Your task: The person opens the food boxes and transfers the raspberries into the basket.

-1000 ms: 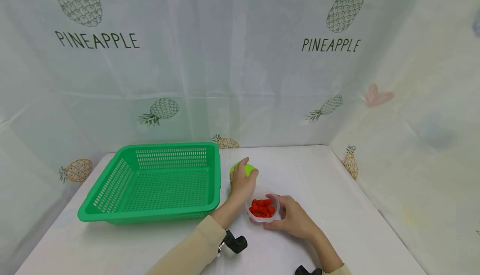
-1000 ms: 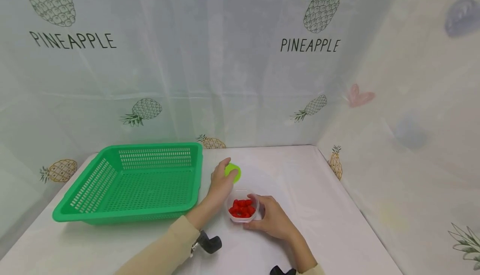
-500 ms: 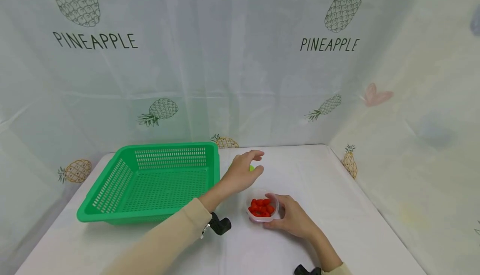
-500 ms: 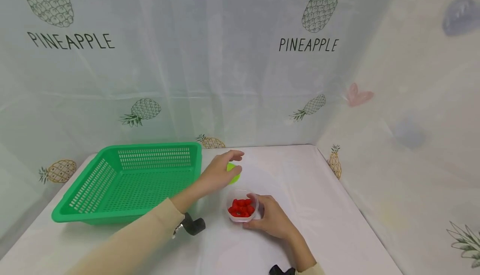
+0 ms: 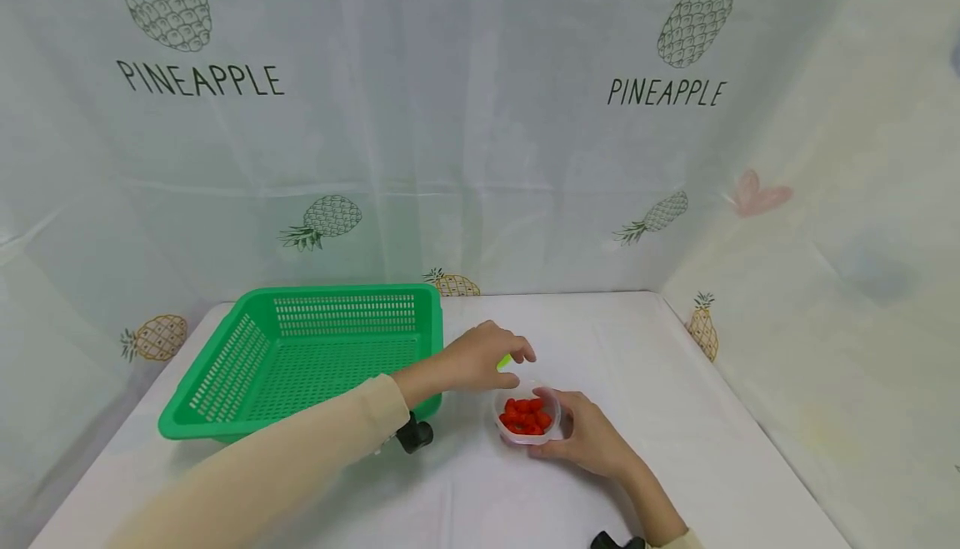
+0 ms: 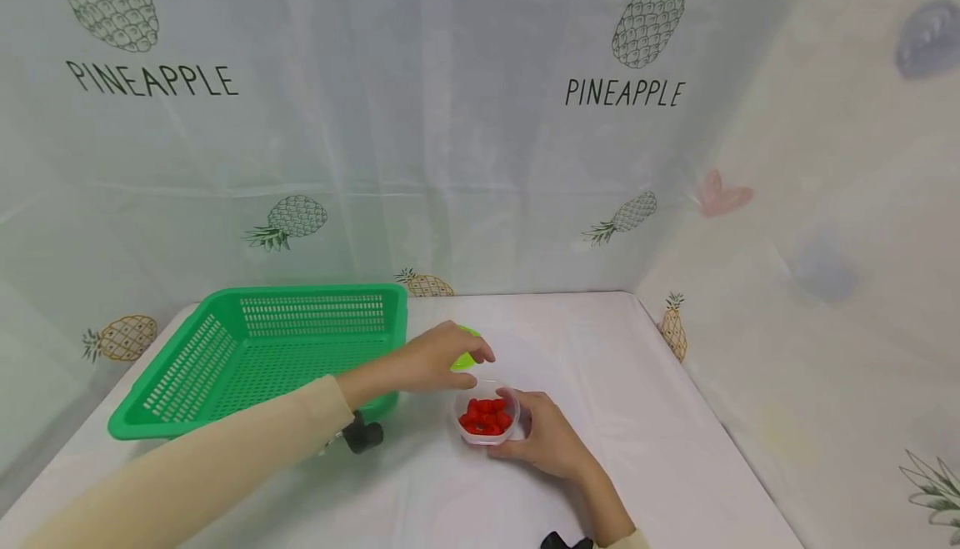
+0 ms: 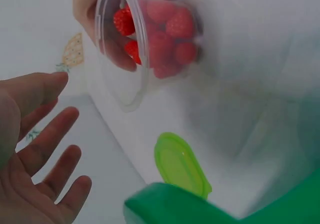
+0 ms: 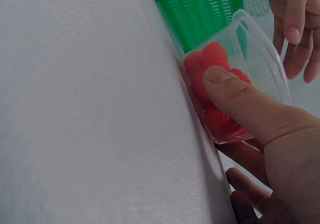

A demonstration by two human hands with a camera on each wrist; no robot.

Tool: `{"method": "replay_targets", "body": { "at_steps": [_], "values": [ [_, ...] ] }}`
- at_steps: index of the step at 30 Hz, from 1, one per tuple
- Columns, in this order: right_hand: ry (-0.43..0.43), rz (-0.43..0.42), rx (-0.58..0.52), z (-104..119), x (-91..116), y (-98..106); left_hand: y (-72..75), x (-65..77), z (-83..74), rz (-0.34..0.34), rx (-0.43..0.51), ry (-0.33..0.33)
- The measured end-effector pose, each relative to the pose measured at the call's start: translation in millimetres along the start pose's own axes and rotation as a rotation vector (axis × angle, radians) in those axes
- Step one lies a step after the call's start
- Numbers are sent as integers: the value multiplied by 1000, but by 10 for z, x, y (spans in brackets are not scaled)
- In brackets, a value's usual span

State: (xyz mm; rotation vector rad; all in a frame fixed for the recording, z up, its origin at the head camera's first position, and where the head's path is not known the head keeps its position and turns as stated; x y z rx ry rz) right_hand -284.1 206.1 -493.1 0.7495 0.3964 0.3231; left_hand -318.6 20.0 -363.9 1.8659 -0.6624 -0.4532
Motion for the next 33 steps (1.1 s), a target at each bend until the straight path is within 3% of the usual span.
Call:
{"method": "replay_targets", "body": {
  "at_steps": [5,13,19,33],
  "values": [
    [-4,0,-6,-15,8,3,-86,-9,2,66,-40,-34],
    [10,-13,-16,-7,26,-8,-314,-71,30,142,-90,12],
    [30,-7,-37,15,7,-18,-402,-106,24,147,-92,47],
    [16,-8,3,14,3,-2,-500,-116,5,80,-151,88]
  ]
}}
Point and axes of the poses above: each hand's wrist, its own x-axis away from the middle knuckle, its own y-axis out of the back of the hand, z = x × y, the point moved 6 cm from there along -x, towards the middle knuckle, and after that the axes turned 7 degrees about y, right-handed, at the moved point
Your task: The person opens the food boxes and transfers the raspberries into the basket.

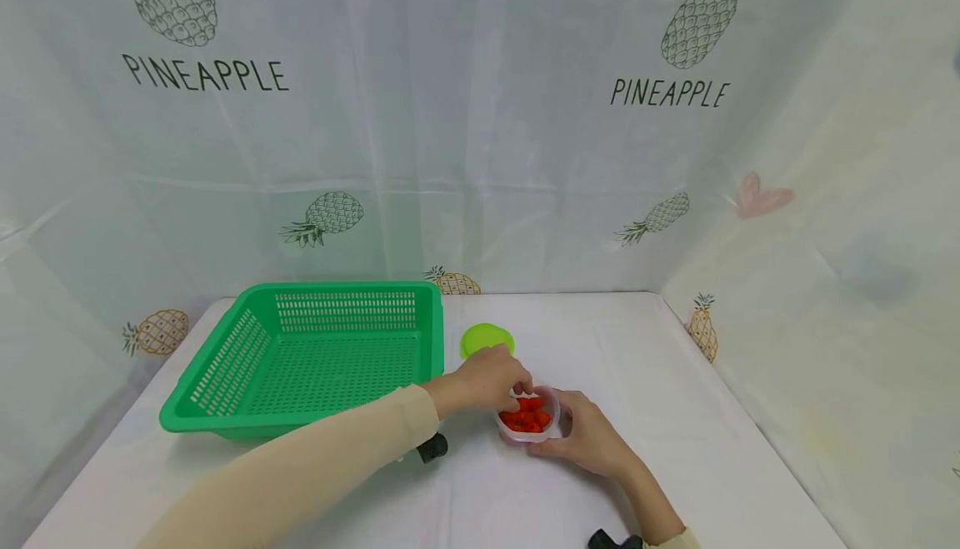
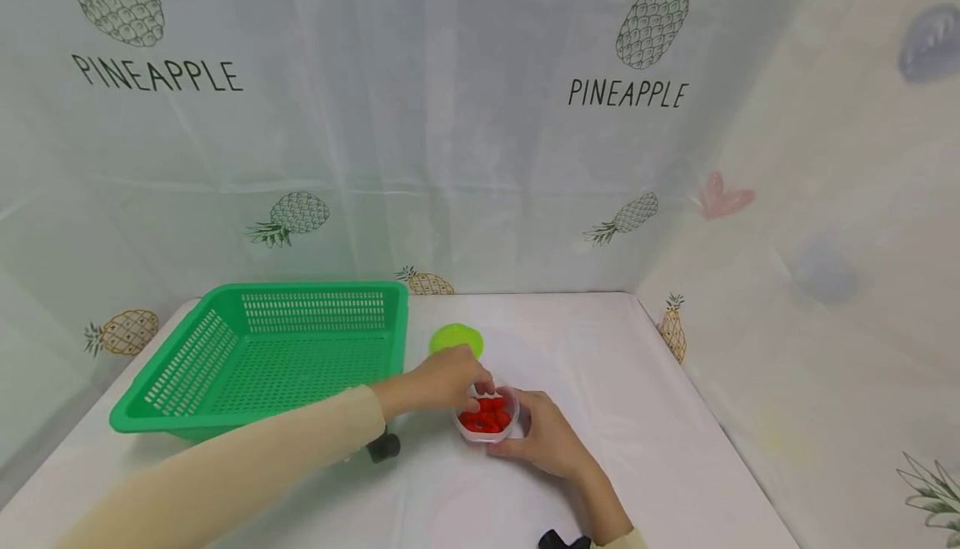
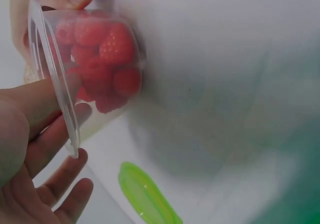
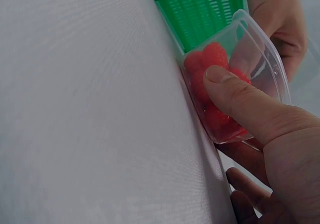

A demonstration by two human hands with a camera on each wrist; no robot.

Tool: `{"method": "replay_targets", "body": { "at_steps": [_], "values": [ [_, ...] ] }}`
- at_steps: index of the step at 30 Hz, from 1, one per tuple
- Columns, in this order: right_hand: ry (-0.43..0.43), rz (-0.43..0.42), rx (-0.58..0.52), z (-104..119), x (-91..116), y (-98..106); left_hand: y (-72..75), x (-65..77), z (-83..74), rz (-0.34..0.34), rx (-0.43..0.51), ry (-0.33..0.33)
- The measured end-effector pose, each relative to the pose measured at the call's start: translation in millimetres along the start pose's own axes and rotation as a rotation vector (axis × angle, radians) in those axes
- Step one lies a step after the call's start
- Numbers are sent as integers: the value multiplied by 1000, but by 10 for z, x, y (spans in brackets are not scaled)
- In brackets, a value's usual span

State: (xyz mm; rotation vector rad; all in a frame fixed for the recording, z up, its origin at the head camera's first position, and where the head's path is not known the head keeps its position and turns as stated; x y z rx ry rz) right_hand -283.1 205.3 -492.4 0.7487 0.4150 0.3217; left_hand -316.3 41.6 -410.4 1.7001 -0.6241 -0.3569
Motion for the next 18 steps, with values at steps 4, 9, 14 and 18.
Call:
{"method": "replay_targets", "body": {
  "at_steps": [4,9,14,18],
  "values": [
    [-5,5,10,2,13,0,-26,5,-20,-3,-4,2],
    [3,4,1,2,17,9,-53,4,-44,-14,-22,-9],
    [11,5,-16,-2,-1,8,-49,-12,-47,-55,-19,-13],
    [26,7,-14,7,-12,6,-59,-23,-33,-75,-1,-9]
  ]
}}
Point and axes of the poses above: each hand's wrist, its own x-axis away from the middle knuckle, its own y-axis out of the back of the hand, z = x × y, the point moved 6 cm from there along -x, towards the middle knuckle, and after that the axes turned 7 degrees about y, right-handed, at the moved point
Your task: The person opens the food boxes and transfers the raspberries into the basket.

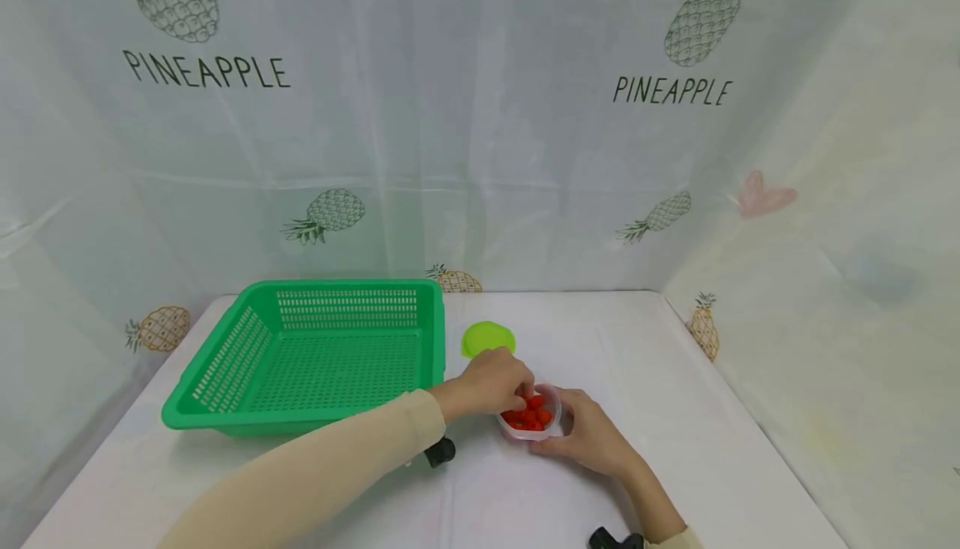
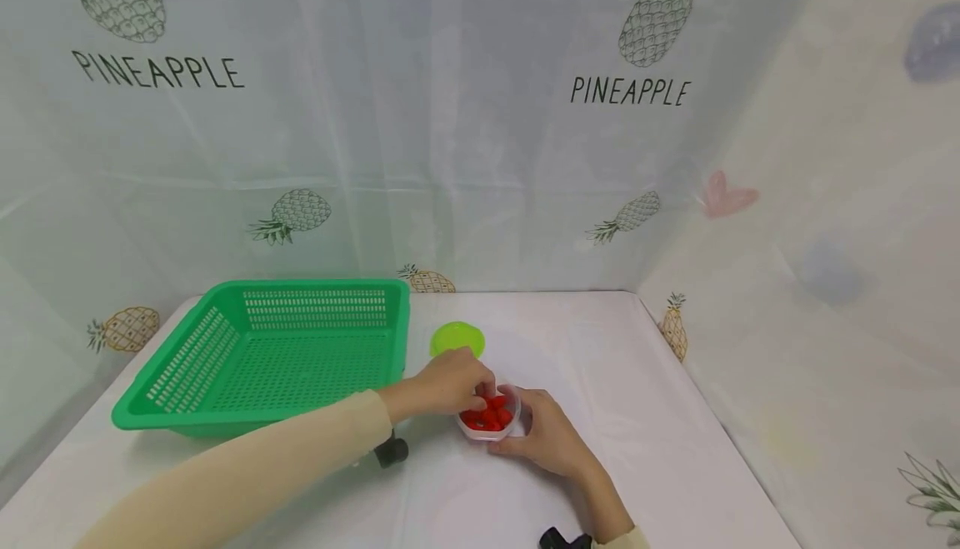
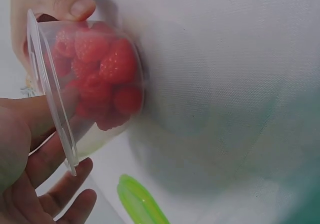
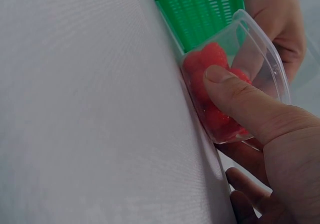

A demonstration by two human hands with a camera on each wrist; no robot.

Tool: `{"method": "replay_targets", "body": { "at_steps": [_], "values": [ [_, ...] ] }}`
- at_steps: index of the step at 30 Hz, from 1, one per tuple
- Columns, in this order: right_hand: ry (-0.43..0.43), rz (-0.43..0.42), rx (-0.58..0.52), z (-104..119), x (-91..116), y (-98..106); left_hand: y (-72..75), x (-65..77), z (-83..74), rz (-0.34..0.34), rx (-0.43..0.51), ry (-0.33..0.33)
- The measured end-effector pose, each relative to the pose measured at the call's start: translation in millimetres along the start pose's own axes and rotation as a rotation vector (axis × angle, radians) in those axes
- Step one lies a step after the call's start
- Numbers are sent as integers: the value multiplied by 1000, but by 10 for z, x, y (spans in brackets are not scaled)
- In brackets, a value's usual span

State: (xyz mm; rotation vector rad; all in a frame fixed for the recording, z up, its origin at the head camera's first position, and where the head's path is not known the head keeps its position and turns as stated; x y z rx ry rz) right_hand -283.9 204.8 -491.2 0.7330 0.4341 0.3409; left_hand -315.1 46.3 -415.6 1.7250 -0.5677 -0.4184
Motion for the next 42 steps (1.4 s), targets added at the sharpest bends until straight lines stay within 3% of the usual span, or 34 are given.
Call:
{"method": "replay_targets", "body": {
  "at_steps": [8,16,23,29,34,42],
  "values": [
    [-8,15,-28,-27,-14,-21,17,-9,83,0,73,9],
    [-3,9,-16,-20,-11,-4,362,44,232,-34,131,-22],
    [-47,13,-35,-35,-17,-16,693,183,424,-39,247,-54],
    [-69,21,-36,-34,-9,-33,980,357,714,-71,299,-30],
    [-64,19,-43,-24,-5,-29,1160,489,1001,-95,283,12],
    [-60,13,-34,-4,3,-18,1251,627,1440,-101,253,57]
  ]
}}
Point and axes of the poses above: each hand's wrist, its own x-axis away from the middle knuckle, its own y-axis out of the back of the hand, z = x × y, the point moved 6 cm from there along -x, towards the middle knuckle, and after that the axes turned 7 degrees about y, right-handed, at the moved point
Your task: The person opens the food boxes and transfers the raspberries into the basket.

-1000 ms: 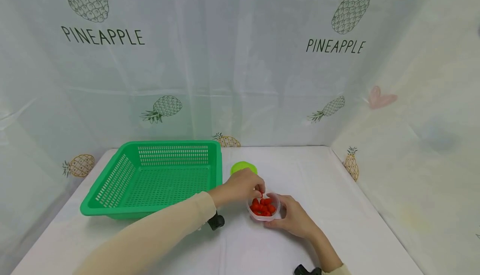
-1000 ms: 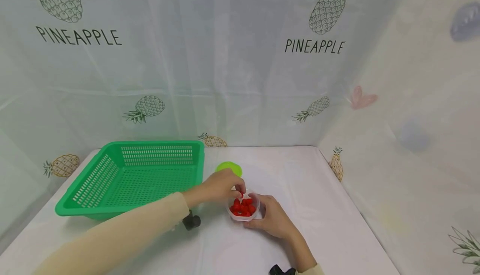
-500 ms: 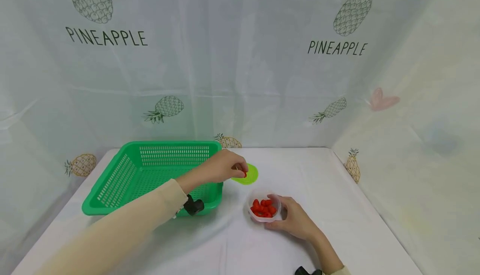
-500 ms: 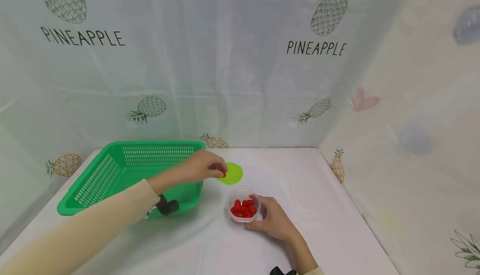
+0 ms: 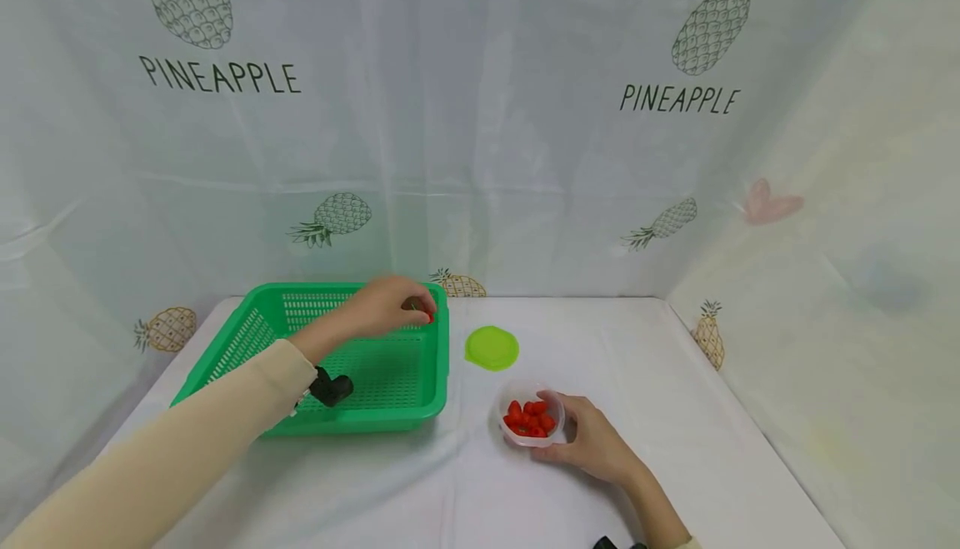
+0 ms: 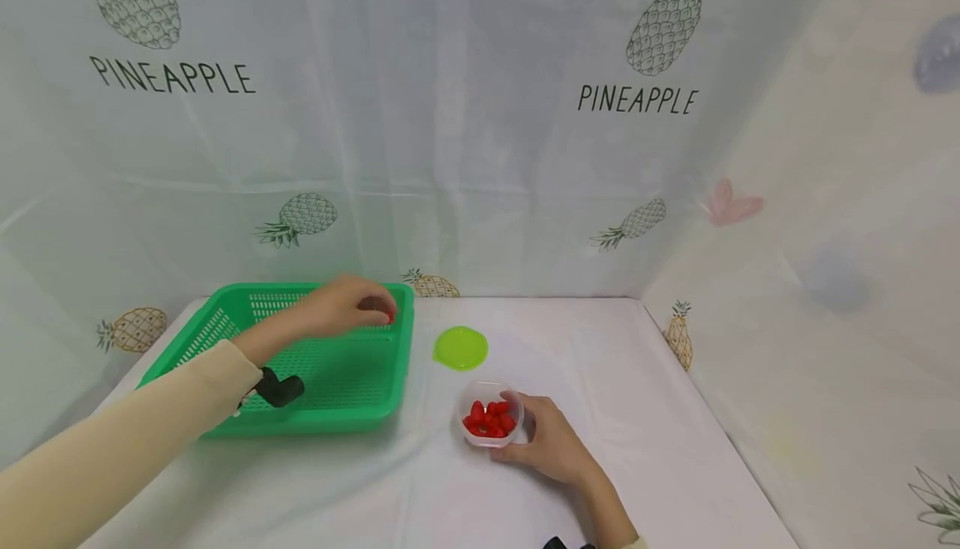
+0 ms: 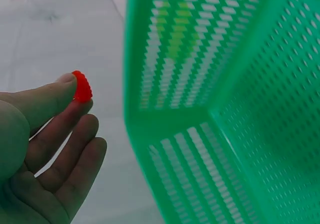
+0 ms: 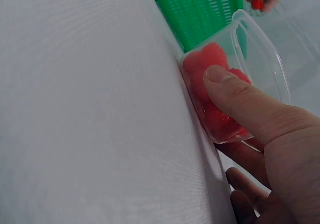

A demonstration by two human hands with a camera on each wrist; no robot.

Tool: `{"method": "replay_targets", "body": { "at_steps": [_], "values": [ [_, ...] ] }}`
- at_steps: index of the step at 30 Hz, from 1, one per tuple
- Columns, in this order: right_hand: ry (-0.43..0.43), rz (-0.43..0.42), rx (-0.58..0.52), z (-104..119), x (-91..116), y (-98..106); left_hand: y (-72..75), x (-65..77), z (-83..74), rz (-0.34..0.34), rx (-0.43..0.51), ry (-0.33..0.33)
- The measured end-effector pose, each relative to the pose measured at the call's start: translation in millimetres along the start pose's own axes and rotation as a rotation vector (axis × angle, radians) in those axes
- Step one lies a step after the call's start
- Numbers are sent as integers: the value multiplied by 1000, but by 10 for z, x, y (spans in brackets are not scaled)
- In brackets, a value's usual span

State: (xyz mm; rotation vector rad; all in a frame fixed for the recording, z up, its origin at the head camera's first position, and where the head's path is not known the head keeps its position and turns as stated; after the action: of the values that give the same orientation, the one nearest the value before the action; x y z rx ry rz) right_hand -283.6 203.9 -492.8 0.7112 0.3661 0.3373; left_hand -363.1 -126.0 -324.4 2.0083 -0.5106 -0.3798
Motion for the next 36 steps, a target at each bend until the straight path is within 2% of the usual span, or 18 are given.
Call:
{"method": "replay_targets", "body": {
  "at_steps": [7,17,21,25,30,36],
  "values": [
    [-1,7,-13,-2,4,-21,53,-4,210,-16,-46,30],
    [-9,6,-19,-6,15,-12,7,-143,376,18,-111,40],
    [2,11,-28,9,11,-17,-68,-199,455,49,-149,22],
    [-9,10,-27,5,9,-23,-158,-234,545,86,-141,20],
    [-7,9,-28,3,10,-16,-268,-288,639,105,-153,33],
    [-6,12,-4,9,15,-9,-438,-345,760,141,-216,62]
  ]
}}
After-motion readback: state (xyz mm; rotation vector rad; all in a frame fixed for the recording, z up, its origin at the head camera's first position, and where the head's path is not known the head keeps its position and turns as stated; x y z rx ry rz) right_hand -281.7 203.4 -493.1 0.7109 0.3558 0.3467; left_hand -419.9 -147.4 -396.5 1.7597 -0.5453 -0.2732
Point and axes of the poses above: each hand's wrist, its own x-axis away from the middle knuckle, its own y-axis out of the back of the hand, z = x × y, the point moved 6 cm from there along -x, towards the middle knuckle, and after that the axes turned 7 degrees about y, right-handed, at the moved point
